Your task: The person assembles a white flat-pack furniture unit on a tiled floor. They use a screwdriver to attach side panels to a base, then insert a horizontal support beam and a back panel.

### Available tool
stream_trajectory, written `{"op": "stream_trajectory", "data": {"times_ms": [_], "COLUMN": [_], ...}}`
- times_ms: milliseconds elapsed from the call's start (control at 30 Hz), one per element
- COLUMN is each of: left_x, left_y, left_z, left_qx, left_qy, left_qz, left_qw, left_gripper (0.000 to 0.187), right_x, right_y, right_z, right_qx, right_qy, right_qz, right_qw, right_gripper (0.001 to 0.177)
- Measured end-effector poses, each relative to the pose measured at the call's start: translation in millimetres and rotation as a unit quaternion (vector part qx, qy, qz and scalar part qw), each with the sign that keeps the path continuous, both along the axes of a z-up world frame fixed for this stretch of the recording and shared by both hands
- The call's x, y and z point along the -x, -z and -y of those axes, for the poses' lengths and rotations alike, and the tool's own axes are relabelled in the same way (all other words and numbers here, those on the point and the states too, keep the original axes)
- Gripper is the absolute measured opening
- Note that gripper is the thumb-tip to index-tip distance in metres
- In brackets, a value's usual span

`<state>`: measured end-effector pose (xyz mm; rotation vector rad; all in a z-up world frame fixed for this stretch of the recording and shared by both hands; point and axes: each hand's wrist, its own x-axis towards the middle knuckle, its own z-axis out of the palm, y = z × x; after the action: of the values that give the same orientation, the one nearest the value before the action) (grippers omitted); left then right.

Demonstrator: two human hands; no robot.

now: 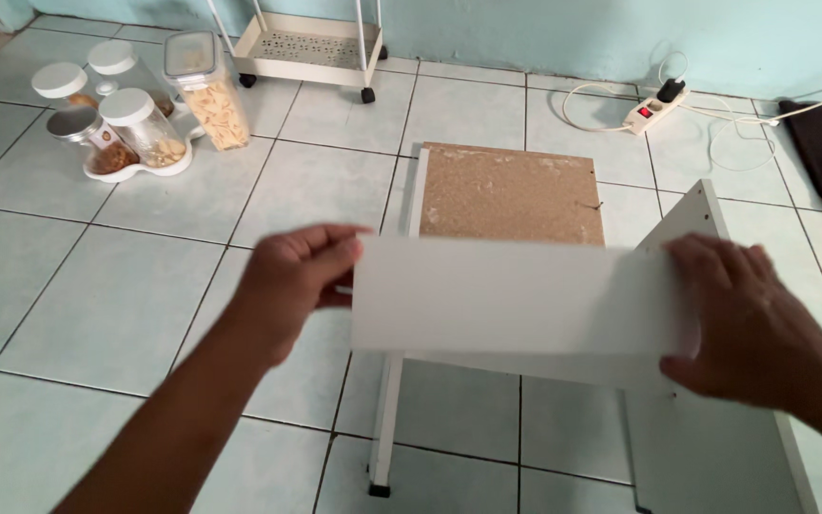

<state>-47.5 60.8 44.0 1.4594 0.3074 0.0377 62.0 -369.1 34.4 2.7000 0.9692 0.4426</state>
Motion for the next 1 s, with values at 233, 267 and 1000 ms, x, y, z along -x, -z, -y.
{"op": "stream_trajectory", "data": {"times_ms": [233, 267, 1000], "left_x": [-49.6, -51.5, -78.9], "left_y": [-45.2, -48.3, -48.4], "left_z": [-11.1, -5.1, 120.3], "left_qx": [0.119, 0.101, -0.045], "left_qy": [-0.013, -0.041, -0.010], "left_qz": [0.191, 0.173, 0.082], "left_qw": [0.974, 0.979, 0.996], "left_gripper": [0.024, 0.023, 0.021], "right_x": [-19.7, -19.4, 27.3], "right_y": [-49.7, -52.9, 29.3], "right_z": [8.3, 12.9, 193.2], "right_qx": [-0.058, -0.103, -0.186], "right_qy": [-0.018, -0.036, 0.258], "right_qz": [0.049, 0.037, 0.102], "right_qw": [0.997, 0.993, 0.943], "right_gripper": [0.122, 0.119, 0.113]}}
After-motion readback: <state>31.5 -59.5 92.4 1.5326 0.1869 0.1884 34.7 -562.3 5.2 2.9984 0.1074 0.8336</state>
